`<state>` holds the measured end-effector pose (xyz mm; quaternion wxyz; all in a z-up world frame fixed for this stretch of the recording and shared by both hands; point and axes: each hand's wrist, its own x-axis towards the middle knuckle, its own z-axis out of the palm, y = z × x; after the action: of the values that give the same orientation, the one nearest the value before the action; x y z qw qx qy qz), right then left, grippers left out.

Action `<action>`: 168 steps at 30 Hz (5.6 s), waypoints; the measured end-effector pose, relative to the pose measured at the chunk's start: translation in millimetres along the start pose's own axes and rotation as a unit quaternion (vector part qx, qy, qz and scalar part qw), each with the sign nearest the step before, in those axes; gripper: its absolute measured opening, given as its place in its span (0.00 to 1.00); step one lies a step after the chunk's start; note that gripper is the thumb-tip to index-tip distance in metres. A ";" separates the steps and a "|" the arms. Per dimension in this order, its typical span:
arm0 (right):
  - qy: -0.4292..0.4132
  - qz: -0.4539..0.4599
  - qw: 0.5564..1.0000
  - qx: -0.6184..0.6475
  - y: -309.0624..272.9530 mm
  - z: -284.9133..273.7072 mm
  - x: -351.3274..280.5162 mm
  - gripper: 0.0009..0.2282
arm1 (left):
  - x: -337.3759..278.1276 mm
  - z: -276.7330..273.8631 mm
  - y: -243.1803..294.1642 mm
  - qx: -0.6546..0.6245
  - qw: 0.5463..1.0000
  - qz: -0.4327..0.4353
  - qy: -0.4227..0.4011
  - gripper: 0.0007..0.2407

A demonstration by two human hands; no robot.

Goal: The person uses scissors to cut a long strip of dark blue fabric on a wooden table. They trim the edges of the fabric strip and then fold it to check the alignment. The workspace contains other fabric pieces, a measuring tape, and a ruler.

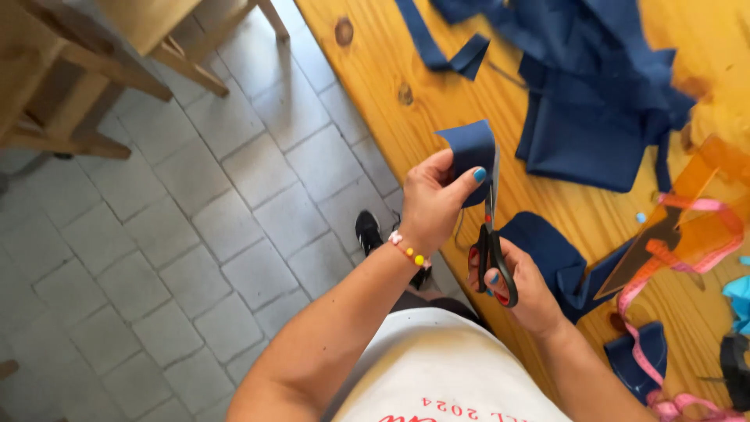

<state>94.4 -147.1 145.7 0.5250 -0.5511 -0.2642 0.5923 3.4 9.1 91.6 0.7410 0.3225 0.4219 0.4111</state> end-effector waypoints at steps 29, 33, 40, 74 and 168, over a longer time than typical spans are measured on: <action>0.043 -0.122 0.966 -0.224 -43.5 10.6 -59.4 0.15 | -135.8 48.9 122.5 0.038 0.975 0.216 -0.045 0.07; 0.048 -0.075 0.978 -0.191 -53.9 18.5 -66.3 0.12 | -149.2 47.4 121.3 0.044 0.977 0.209 -0.028 0.10; 0.048 -0.130 0.960 -0.244 -37.4 12.0 -66.4 0.16 | -158.8 46.8 116.8 0.009 0.976 0.216 0.009 0.05; 0.022 -0.125 0.964 -0.232 -46.5 44.9 -28.6 0.16 | -134.1 14.1 148.5 0.040 0.960 0.277 0.008 0.04; 0.051 -0.162 0.959 -0.229 -55.3 64.8 -14.6 0.11 | -123.9 22.2 179.0 -0.097 0.969 0.219 0.054 0.27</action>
<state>50.1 -126.1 216.9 0.4867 -0.6356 -0.4514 0.3943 -75.1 -21.7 293.6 0.6371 0.3108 0.3380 0.6191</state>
